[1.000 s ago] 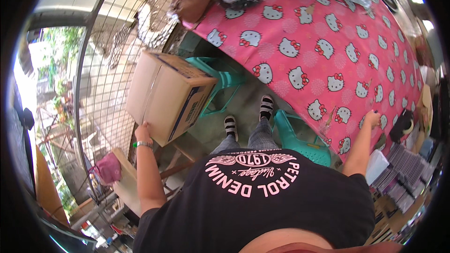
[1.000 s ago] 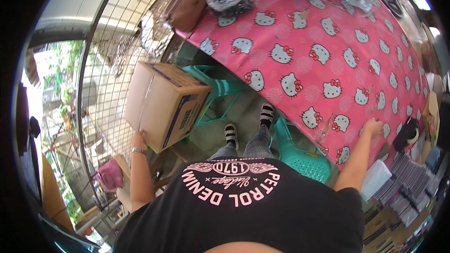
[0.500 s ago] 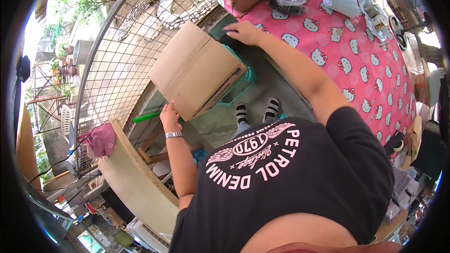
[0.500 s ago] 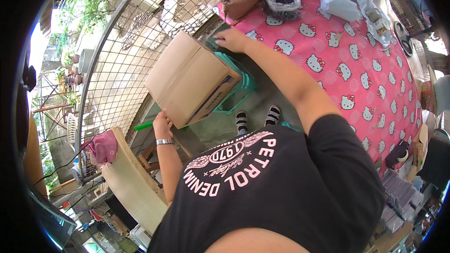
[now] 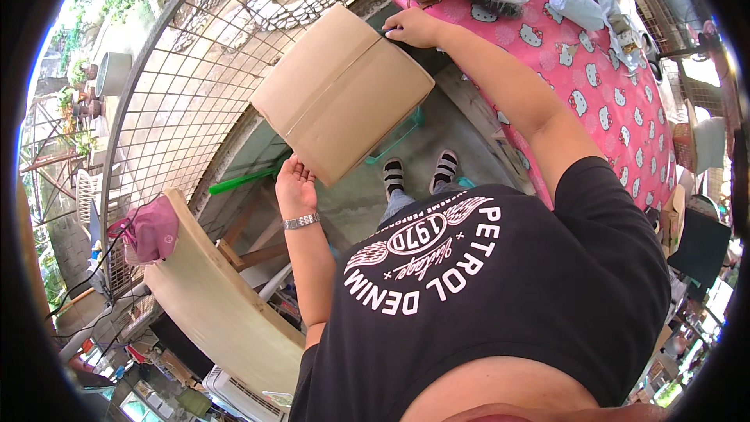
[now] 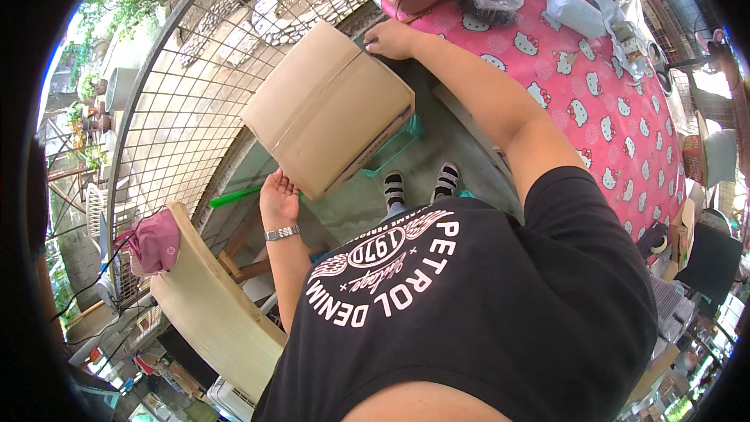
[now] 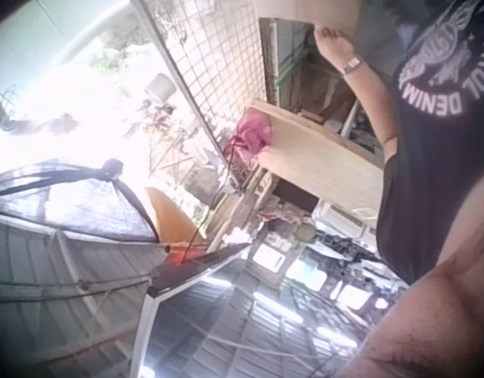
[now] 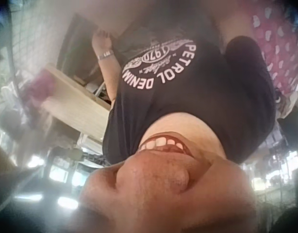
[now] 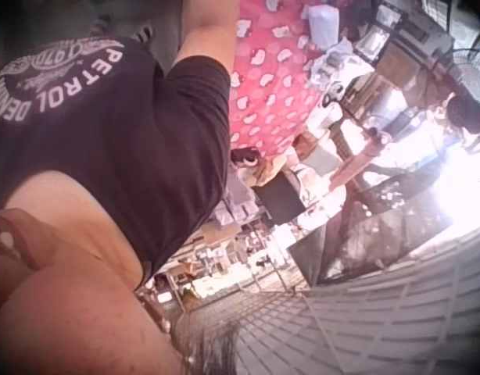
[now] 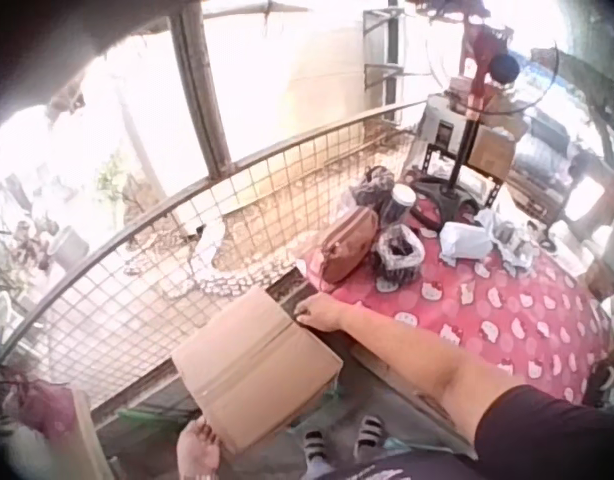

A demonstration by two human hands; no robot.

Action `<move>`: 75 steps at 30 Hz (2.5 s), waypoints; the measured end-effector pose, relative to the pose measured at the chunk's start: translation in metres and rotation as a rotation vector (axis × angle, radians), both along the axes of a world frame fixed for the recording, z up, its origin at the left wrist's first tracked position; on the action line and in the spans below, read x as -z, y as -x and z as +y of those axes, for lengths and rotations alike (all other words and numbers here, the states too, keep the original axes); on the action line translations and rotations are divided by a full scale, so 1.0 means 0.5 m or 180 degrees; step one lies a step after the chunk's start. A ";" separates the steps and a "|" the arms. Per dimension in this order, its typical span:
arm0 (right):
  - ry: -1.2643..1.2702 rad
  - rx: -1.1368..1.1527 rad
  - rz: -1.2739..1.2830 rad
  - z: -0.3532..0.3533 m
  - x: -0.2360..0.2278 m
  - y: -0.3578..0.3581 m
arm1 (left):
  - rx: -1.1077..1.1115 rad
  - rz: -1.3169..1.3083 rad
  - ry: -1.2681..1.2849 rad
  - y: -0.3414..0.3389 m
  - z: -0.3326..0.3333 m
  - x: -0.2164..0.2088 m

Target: The person opens a cardboard box using a small blue tool and removes colorful spiral notebooks. They then use blue pliers to crimp the wire ends of the notebook spirals while using a stone weight to hold the notebooks in place on a table.

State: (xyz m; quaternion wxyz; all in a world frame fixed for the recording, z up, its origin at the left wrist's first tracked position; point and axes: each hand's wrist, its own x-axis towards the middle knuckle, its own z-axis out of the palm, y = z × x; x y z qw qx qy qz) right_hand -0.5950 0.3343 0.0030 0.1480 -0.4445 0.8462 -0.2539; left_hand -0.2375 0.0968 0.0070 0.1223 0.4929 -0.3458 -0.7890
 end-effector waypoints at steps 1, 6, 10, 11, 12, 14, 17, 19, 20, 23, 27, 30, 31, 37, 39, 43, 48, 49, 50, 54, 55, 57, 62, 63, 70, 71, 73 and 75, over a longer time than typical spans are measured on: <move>-0.0044 -0.0058 -0.0015 0.002 0.000 0.001 | 0.0010 0.0008 -0.0044 -0.001 -0.001 -0.005; 0.0255 0.0209 -0.0012 0.011 0.021 -0.027 | 0.0012 0.0154 -0.0222 -0.001 0.005 -0.027; 0.0379 0.0376 -0.0297 0.012 0.022 -0.039 | 0.0078 0.0176 -0.0366 -0.005 -0.002 -0.025; 0.0377 0.0406 -0.0353 0.011 0.020 -0.039 | 0.0106 0.0185 -0.0397 -0.008 -0.005 -0.028; 0.0443 0.0447 -0.0370 0.016 0.026 -0.036 | 0.0148 0.0198 -0.0436 -0.007 -0.006 -0.029; 0.0575 0.0533 -0.0401 0.025 0.042 -0.032 | 0.0222 0.0236 -0.0487 -0.003 -0.008 -0.028; 0.0547 0.0715 -0.0695 0.011 0.030 -0.050 | 0.0193 0.0180 -0.0518 -0.010 -0.009 -0.034; 0.0474 0.0862 -0.0864 0.013 0.023 -0.045 | 0.0211 0.0158 -0.0525 -0.007 -0.010 -0.038; 0.0438 0.0934 -0.0950 0.012 0.020 -0.043 | 0.0217 0.0155 -0.0529 -0.008 -0.013 -0.037; 0.0392 0.0671 -0.0861 0.014 0.027 -0.034 | 0.0241 0.0086 -0.0529 -0.001 -0.017 -0.037; 0.0489 -0.0212 -0.0377 0.071 0.023 -0.025 | 0.0180 -0.0001 -0.0493 0.004 -0.016 -0.041; 0.0221 -0.0686 -0.0006 0.128 0.005 -0.039 | 0.0143 0.0032 -0.0424 -0.002 -0.014 -0.027; 0.0049 -0.0871 0.0117 0.132 -0.023 -0.048 | 0.0124 0.0117 -0.0435 -0.008 -0.011 -0.024; -0.0131 -0.1102 0.1768 -0.019 -0.184 -0.098 | 0.0052 0.0343 -0.0229 0.007 0.016 0.002; -0.0171 -0.1936 0.1934 -0.160 -0.216 -0.195 | -0.0064 0.0447 -0.0236 0.015 0.032 -0.003; -0.1439 -0.3062 0.1911 -0.431 -0.256 -0.357 | 0.0012 0.0743 -0.0267 0.017 0.038 -0.018; -0.3560 -0.3687 0.2719 -0.601 -0.161 -0.492 | 0.0004 0.0826 -0.0278 0.027 0.057 -0.043; -0.3694 -0.3714 0.2871 -0.614 -0.157 -0.513 | -0.0040 0.0836 -0.0318 0.024 0.056 -0.046; -0.3829 -0.3731 0.3022 -0.625 -0.152 -0.534 | -0.0150 0.0904 -0.0430 0.020 0.057 -0.050; -0.4100 -0.3268 0.2735 -0.662 -0.116 -0.545 | -0.0262 0.0890 -0.0445 0.022 0.054 -0.042; -0.3936 -0.3432 0.2819 -0.666 -0.121 -0.548 | -0.0258 0.0869 -0.0419 0.016 0.051 -0.041; -0.3598 -0.3723 0.2961 -0.666 -0.139 -0.542 | -0.0194 0.0791 -0.0315 0.009 0.047 -0.039; -0.2656 -0.2531 0.3194 -0.735 -0.235 -0.391 | 0.0354 0.0665 -0.0038 0.030 0.038 -0.043; -0.2272 -0.2398 0.2777 -0.723 -0.254 -0.351 | 0.0458 0.0678 -0.0059 0.033 0.040 -0.053; -0.1041 -0.1957 0.0273 -0.374 -0.152 -0.266 | 0.0475 0.0966 0.0420 0.032 0.044 -0.040; -0.0715 -0.1797 0.0242 -0.318 -0.111 -0.260 | 0.0615 0.1053 0.0542 0.051 0.048 -0.067; -0.0130 -0.1455 0.0160 -0.285 -0.145 -0.297 | 0.0752 0.1163 0.0744 0.056 0.053 -0.105; -0.0352 -0.1479 0.0037 -0.270 -0.223 -0.310 | 0.1622 0.1288 0.0884 0.041 0.036 -0.106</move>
